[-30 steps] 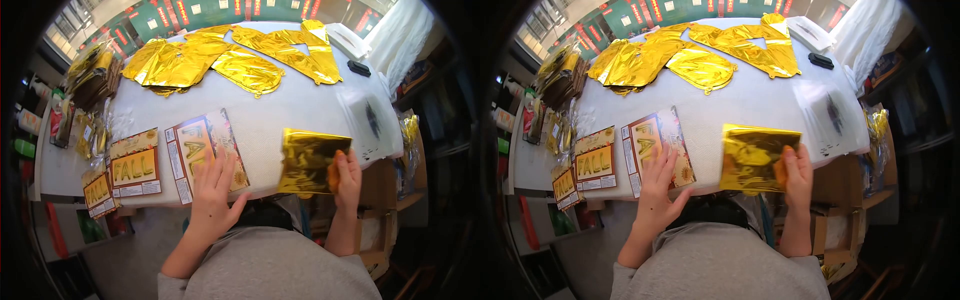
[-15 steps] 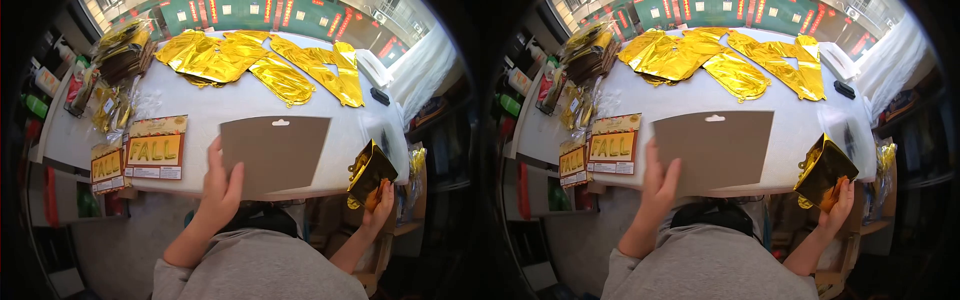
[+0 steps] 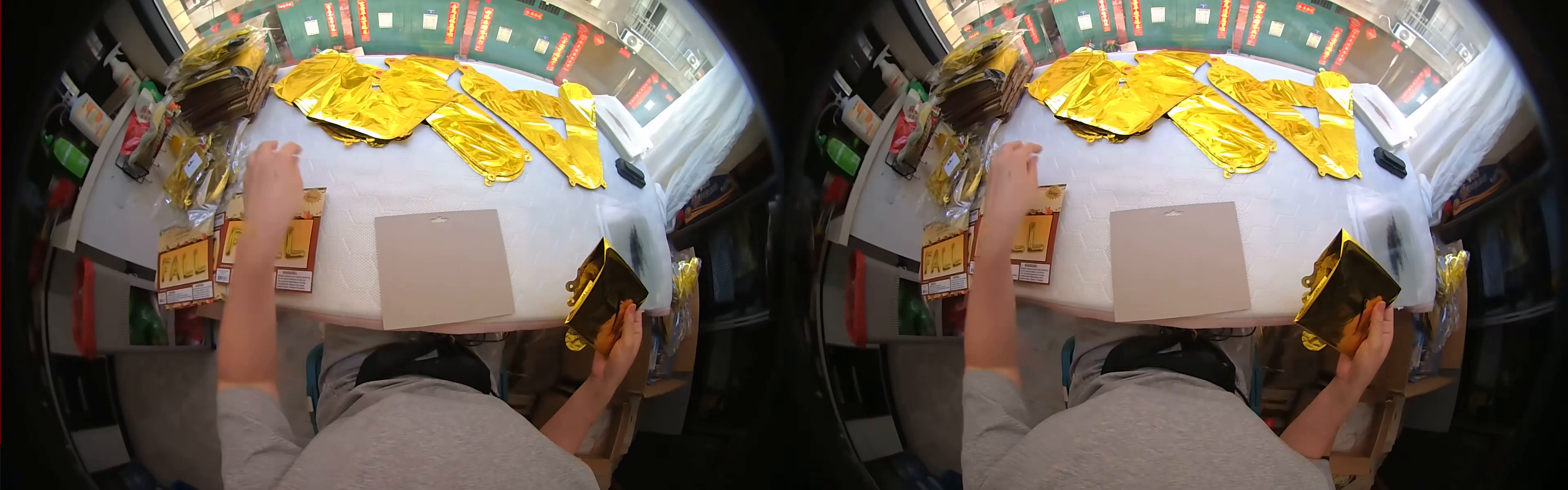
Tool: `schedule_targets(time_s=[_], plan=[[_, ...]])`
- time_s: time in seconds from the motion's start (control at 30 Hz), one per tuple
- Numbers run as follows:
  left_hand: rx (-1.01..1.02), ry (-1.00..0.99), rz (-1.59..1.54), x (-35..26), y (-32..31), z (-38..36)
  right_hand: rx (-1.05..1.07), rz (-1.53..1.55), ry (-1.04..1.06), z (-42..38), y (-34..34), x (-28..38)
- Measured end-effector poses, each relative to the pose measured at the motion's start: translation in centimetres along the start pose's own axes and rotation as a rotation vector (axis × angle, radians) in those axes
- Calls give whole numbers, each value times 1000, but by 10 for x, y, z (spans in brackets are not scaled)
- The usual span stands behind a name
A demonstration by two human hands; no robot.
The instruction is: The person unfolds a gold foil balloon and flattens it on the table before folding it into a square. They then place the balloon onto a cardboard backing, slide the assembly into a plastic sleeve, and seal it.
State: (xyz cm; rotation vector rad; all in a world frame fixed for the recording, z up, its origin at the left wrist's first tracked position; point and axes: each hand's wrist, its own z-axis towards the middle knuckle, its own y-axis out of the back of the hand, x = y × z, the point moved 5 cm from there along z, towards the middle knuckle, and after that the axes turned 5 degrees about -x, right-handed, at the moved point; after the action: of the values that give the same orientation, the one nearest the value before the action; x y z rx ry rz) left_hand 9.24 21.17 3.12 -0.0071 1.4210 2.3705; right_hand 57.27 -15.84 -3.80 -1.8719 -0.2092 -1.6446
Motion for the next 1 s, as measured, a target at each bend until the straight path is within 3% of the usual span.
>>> schedule_targets(time_s=[0.03, 0.17, 0.33, 0.4, 0.47, 0.57, 0.67, 0.77, 0.87, 0.93, 1.0], plan=[[114, 90, 31, 23, -10, 22, 18, 5, -6, -1, -1, -2], [217, 148, 143, 70, -55, 54, 121, 48, -9, -11, -8, -5], [233, 184, 160, 51, -56, 49, 129, 29, -10, -19, -11, 3], [-20, -163, -58, -5, -22, 28, 149, 28, -14, -18, -18, 5], [-85, -473, -315, -75, 5, -10, 116, 35, -20, -20, -29, 6], [213, -600, -474, -149, 26, -84, 190, 61, -37, -16, -52, -4], [309, -646, -591, -168, 14, -126, 255, -16, -177, -22, -99, -21], [323, -568, -662, -166, 16, -139, 361, -60, -295, -34, -154, -29], [213, -423, -655, -143, 37, -135, 455, -31, -356, -36, -176, -47], [102, -165, -674, -120, 44, -132, 454, 16, -395, -43, -190, -57], [86, -83, -730, -118, 48, -130, 454, -54, -363, -43, -191, -62]])
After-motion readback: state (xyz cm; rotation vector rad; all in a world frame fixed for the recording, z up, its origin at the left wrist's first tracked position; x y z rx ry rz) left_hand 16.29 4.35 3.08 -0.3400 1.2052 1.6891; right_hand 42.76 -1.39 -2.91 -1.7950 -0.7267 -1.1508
